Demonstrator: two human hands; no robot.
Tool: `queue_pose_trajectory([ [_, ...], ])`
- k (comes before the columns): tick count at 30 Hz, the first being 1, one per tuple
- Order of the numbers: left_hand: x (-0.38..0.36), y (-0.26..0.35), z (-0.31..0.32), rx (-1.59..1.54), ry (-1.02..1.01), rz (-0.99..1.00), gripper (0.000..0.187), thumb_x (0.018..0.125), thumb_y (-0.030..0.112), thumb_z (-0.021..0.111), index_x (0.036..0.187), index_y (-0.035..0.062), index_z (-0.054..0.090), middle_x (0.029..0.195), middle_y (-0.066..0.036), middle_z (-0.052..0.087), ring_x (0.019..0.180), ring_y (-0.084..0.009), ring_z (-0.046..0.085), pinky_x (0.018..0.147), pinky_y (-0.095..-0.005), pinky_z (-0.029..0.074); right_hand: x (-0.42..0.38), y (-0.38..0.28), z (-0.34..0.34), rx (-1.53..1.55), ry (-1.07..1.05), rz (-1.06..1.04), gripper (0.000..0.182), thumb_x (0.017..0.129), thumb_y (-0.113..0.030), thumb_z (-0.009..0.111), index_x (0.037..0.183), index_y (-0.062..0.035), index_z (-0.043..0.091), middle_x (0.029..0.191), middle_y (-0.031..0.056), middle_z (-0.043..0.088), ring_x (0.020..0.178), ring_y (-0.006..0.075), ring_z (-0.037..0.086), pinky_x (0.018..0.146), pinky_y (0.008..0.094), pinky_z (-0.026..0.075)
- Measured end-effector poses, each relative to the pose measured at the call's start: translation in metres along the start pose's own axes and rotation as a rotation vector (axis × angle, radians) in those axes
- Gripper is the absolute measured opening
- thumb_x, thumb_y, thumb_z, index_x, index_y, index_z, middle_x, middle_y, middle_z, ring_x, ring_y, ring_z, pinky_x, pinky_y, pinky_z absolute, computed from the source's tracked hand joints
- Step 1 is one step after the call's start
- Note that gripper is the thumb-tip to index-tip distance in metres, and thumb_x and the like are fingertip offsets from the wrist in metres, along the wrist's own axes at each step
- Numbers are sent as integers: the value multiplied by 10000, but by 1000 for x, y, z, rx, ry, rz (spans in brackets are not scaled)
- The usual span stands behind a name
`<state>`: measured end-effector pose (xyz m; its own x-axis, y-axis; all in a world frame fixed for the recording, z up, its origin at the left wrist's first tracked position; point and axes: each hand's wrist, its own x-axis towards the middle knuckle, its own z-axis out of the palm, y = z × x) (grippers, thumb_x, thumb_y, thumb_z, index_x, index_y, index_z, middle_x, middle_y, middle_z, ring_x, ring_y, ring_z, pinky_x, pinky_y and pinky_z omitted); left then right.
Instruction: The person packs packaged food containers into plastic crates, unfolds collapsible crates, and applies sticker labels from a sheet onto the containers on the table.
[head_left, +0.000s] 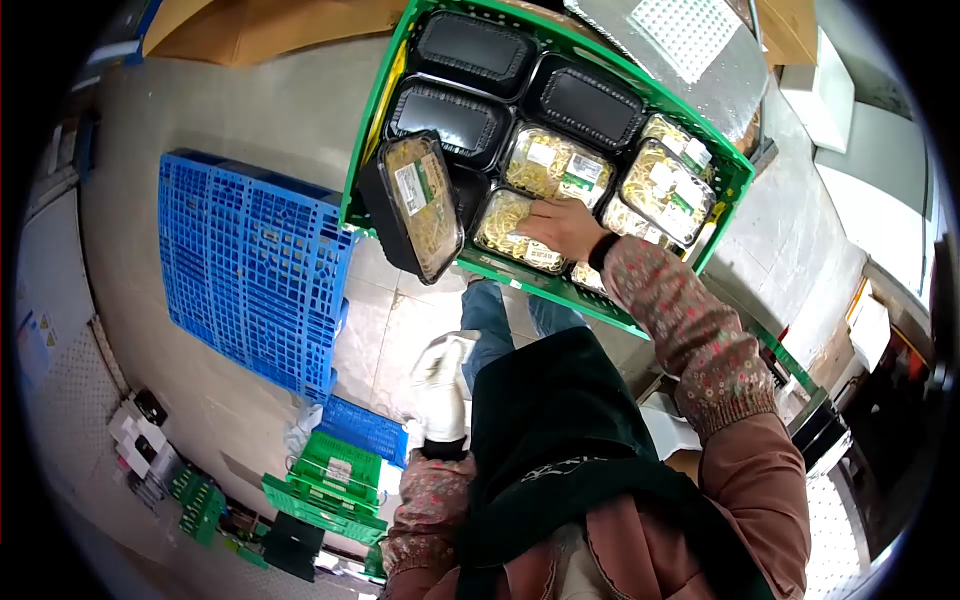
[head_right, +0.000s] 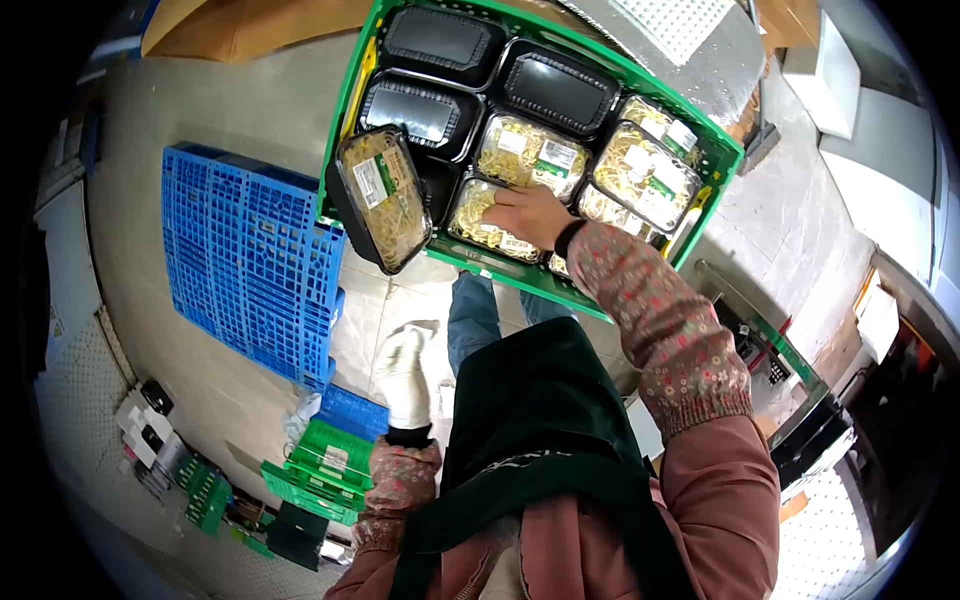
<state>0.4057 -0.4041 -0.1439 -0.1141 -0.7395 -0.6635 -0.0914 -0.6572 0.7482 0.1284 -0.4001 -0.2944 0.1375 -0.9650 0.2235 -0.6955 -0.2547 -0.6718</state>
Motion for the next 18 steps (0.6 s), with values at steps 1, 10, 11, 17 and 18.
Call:
queue_pose_trajectory([
  [1, -4, -3, 10, 17, 19, -56, 75, 875, 45, 597, 880, 5, 660, 916, -103, 667, 886, -181, 624, 847, -282, 473, 3, 10, 9, -98, -104, -62, 179, 801, -147, 587, 975, -169, 623, 741, 22, 526, 656, 216, 591, 551, 345, 478],
  [10, -16, -55, 17, -175, 2, -52, 75, 873, -1, 597, 883, 19, 668, 903, -116, 675, 826, -176, 644, 794, -278, 507, 19, 40, 20, -35, -144, -235, 208, 737, -113, 605, 944, -115, 625, 937, 43, 591, 873, 226, 582, 731, 345, 488],
  [11, -16, -56, 18, -170, 20, -48, 76, 872, -1, 598, 887, 21, 669, 904, -113, 675, 828, -175, 645, 794, -277, 509, 19, 40, 18, -44, -175, -235, 208, 740, -108, 592, 945, -106, 627, 1016, 49, 603, 938, 226, 573, 797, 339, 480],
  [17, -16, -62, 19, -183, 26, -54, 68, 870, 9, 608, 885, 16, 674, 897, -105, 678, 806, -166, 646, 782, -268, 508, 7, 53, 22, -156, -328, -283, 155, 754, -166, 588, 899, -120, 617, 964, 18, 547, 943, 201, 517, 824, 322, 415],
  [18, -16, -63, 19, -181, 31, -55, 65, 870, 12, 610, 884, 13, 674, 897, -105, 678, 804, -164, 646, 782, -268, 507, 9, 51, 20, -155, -331, -283, 155, 754, -166, 588, 899, -120, 617, 964, 18, 547, 943, 201, 517, 824, 322, 415],
])
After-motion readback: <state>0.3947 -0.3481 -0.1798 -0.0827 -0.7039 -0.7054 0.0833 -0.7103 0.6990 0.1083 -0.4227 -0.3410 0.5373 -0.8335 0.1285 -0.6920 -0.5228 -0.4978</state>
